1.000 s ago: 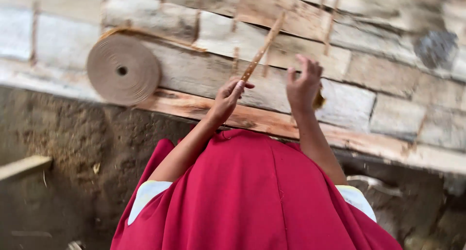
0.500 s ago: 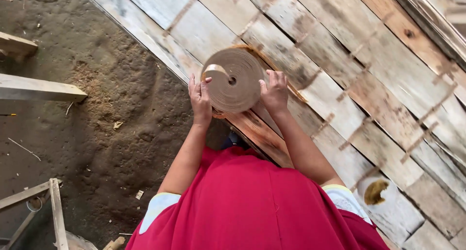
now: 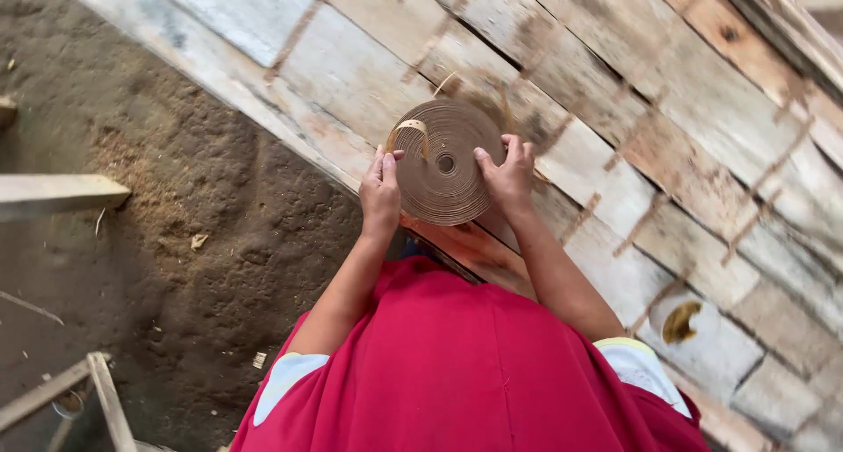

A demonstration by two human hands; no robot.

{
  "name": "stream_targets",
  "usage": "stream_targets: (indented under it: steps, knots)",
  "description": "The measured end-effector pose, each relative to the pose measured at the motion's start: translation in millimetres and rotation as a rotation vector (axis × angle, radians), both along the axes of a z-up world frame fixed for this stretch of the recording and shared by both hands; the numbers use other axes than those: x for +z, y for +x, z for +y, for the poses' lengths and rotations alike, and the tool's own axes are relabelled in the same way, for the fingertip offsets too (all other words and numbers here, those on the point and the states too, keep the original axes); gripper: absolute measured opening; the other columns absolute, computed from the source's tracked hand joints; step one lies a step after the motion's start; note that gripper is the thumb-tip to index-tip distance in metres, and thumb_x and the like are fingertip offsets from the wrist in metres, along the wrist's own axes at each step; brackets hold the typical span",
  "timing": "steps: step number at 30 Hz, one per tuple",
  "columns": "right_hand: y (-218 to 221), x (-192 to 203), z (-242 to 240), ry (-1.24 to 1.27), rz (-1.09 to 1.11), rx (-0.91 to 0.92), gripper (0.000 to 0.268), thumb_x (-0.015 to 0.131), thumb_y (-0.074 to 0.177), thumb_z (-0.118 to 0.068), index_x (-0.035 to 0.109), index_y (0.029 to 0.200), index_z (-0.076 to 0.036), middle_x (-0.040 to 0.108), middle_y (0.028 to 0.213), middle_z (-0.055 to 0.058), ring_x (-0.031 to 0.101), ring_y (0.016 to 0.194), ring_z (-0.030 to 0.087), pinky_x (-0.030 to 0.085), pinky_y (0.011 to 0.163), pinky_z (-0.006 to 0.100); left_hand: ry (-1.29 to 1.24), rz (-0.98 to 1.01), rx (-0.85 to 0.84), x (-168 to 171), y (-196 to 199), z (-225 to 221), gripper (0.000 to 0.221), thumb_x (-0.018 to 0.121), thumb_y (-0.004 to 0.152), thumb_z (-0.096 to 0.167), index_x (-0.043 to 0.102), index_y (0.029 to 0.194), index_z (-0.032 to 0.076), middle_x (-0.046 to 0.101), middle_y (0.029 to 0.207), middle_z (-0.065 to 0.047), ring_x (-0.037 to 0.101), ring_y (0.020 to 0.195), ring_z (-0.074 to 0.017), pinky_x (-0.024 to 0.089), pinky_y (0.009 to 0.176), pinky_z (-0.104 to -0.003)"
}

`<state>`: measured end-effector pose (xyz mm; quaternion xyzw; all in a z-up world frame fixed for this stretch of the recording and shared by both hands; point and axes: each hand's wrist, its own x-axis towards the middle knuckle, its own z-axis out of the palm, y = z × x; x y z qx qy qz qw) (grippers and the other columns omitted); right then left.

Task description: The person repeatedly applies a brown paste to perforated strips and presses them onto a wooden roof surface. They smooth each strip with both hands to secure it in place, working across multiple sections of the roof.

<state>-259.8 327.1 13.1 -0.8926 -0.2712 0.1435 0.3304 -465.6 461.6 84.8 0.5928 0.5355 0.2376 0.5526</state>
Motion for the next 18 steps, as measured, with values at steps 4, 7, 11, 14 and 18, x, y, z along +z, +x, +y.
stream_targets:
  steps: [4, 7, 11, 14, 18]
  knots:
    - [20, 6, -97, -0.031, -0.054, -0.203, 0.055, 0.087, 0.085, -0.040, 0.059, 0.121, -0.010, 0.053, 0.113, 0.017, 0.061, 0.109, 0.046, 0.050, 0.096, 0.054, 0.015, -0.095, -0.231, 31, 43, -54, 0.030, 0.049, 0.108, 0.026, 0.076, 0.115, 0.014, 0.065, 0.135, -0.024, 0.053, 0.134, -0.0400, 0.041, 0.113, -0.050]
    - [18, 27, -175, -0.038, -0.081, -0.370, 0.056, 0.085, 0.087, -0.036, 0.057, 0.125, -0.007, 0.052, 0.114, 0.020, 0.058, 0.111, 0.050, 0.047, 0.099, 0.058, -0.017, -0.137, -0.394, 1, 85, -104, 0.030, 0.050, 0.109, 0.028, 0.076, 0.118, 0.017, 0.053, 0.149, -0.024, 0.044, 0.141, -0.0421, 0.034, 0.119, -0.051]
    - [16, 21, -274, -0.038, -0.059, -0.580, 0.057, 0.084, 0.088, -0.036, 0.056, 0.127, -0.006, 0.051, 0.116, 0.023, 0.056, 0.113, 0.053, 0.045, 0.100, 0.060, 0.035, -0.191, -0.625, -13, 135, -176, 0.030, 0.050, 0.109, 0.024, 0.077, 0.116, 0.013, 0.055, 0.143, -0.031, 0.046, 0.139, -0.0438, 0.036, 0.118, -0.052]
    - [22, 16, -320, -0.030, -0.092, -0.677, 0.059, 0.084, 0.087, -0.036, 0.057, 0.128, -0.004, 0.052, 0.118, 0.026, 0.055, 0.115, 0.054, 0.043, 0.103, 0.059, 0.121, -0.240, -0.716, -40, 166, -223, 0.030, 0.052, 0.108, 0.025, 0.079, 0.107, 0.011, 0.067, 0.126, -0.029, 0.049, 0.135, -0.0434, 0.041, 0.113, -0.053]
    - [32, 15, -361, -0.021, 0.048, -0.645, 0.067, 0.080, 0.088, -0.037, 0.056, 0.139, 0.000, 0.060, 0.121, 0.030, 0.059, 0.120, 0.050, 0.045, 0.104, 0.056, 0.446, -0.081, -0.759, -54, 181, -262, 0.027, 0.058, 0.105, 0.028, 0.079, 0.110, 0.013, 0.062, 0.129, -0.033, 0.051, 0.131, -0.0495, 0.043, 0.109, -0.057]
